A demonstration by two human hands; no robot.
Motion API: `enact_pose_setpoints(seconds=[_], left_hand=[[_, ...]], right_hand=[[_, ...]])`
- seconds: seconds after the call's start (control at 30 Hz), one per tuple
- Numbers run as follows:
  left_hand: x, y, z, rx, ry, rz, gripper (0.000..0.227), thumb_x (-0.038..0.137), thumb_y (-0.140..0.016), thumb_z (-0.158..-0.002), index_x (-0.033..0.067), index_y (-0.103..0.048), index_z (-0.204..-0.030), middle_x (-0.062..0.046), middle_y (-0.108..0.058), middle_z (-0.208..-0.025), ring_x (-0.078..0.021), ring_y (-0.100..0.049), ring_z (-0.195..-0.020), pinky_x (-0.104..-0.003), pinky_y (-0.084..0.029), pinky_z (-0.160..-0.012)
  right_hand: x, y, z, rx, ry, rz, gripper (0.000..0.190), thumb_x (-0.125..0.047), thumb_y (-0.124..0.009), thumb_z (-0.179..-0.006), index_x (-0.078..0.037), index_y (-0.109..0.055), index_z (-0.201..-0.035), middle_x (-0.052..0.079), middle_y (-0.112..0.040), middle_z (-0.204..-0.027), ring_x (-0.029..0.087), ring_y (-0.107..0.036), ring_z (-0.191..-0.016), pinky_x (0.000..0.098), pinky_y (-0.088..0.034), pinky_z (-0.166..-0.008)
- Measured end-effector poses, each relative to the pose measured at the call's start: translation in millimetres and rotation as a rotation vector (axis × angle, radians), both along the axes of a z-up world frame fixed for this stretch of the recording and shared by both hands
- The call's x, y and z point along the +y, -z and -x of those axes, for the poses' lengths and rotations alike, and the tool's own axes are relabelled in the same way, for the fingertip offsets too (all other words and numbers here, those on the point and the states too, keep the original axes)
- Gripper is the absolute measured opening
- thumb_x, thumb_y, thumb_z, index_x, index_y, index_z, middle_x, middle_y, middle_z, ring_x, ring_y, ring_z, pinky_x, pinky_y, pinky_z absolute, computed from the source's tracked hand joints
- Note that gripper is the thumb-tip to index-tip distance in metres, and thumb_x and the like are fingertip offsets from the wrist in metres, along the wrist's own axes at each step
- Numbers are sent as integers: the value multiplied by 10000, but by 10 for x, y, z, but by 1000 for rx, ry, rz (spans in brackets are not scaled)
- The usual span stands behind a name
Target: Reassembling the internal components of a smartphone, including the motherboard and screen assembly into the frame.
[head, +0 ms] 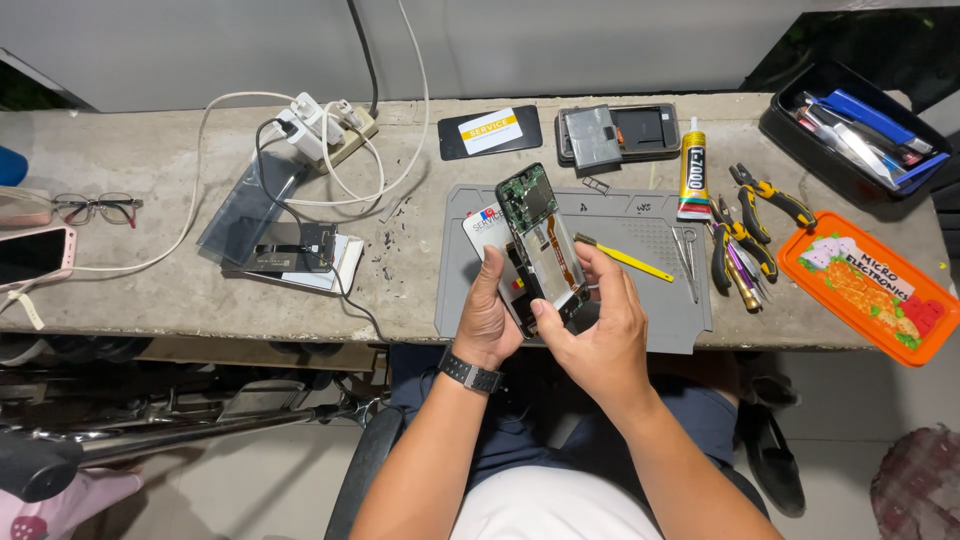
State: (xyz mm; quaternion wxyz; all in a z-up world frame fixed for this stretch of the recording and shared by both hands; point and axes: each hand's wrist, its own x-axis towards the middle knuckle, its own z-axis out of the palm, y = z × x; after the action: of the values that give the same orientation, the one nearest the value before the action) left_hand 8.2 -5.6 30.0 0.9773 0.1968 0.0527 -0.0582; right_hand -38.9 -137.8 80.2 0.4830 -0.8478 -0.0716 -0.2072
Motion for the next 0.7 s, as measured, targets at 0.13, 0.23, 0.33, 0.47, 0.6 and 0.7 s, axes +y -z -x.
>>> enact_pose_setpoints(seconds=[0.13,0.23,0.33,0.47,0.6,0.7], left_hand=[[32,-24,0,-5,12,-26,545,453,-719,-1059,13,-729,-1380,-258,-777,-1287,-386,-775,-1142,-566,-639,-1020],[57,-41,0,-7,39,-27,550,465,-706,-1064,25,-723,-1393,-259,-773,-1301,-384,-773,-1153,-556,-647,-1022],[60,-132,40,-6,65,-48,568,499,-711,-1054,52,-721,-1406,-218,-794,-1268,-322,-797,-1089,-468,-680,-918],[173,88,21,-55,44,-82,706,570,-717,-1015,55,-650,-1494,-207,-781,-1314,-328,-776,-1162,-543,-648,-1004],[431,145,23,-37,87,-115,894,736,-609,-988,43,-584,-1552,-236,-792,-1258,-358,-803,-1095,-597,-676,-933],[592,110,27,-44,76,-110,931,775,-531,-997,25,-591,-1544,-253,-792,-1244,-374,-807,-1079,-599,-683,-912]], right_hand=[[-4,27,-21,-44,4,-2,757,-262,-939,-828,-35,-623,-1477,200,-713,-1241,380,-719,-1089,442,-612,-931],[-22,33,-43,-70,8,-7,753,-264,-944,-828,-15,-626,-1464,208,-714,-1229,380,-721,-1079,437,-611,-923],[-69,10,-86,-98,20,2,750,-253,-952,-827,-12,-630,-1460,193,-720,-1224,358,-723,-1072,414,-609,-920],[-214,-41,-187,-124,36,15,735,-226,-931,-860,12,-613,-1478,249,-723,-1241,414,-728,-1070,452,-606,-904],[-424,-2,-349,-136,67,61,703,-225,-907,-907,29,-603,-1488,280,-726,-1240,432,-727,-1039,474,-600,-872],[-481,61,-502,-151,82,116,699,-212,-930,-887,11,-632,-1480,258,-737,-1237,403,-730,-1026,457,-605,-859]])
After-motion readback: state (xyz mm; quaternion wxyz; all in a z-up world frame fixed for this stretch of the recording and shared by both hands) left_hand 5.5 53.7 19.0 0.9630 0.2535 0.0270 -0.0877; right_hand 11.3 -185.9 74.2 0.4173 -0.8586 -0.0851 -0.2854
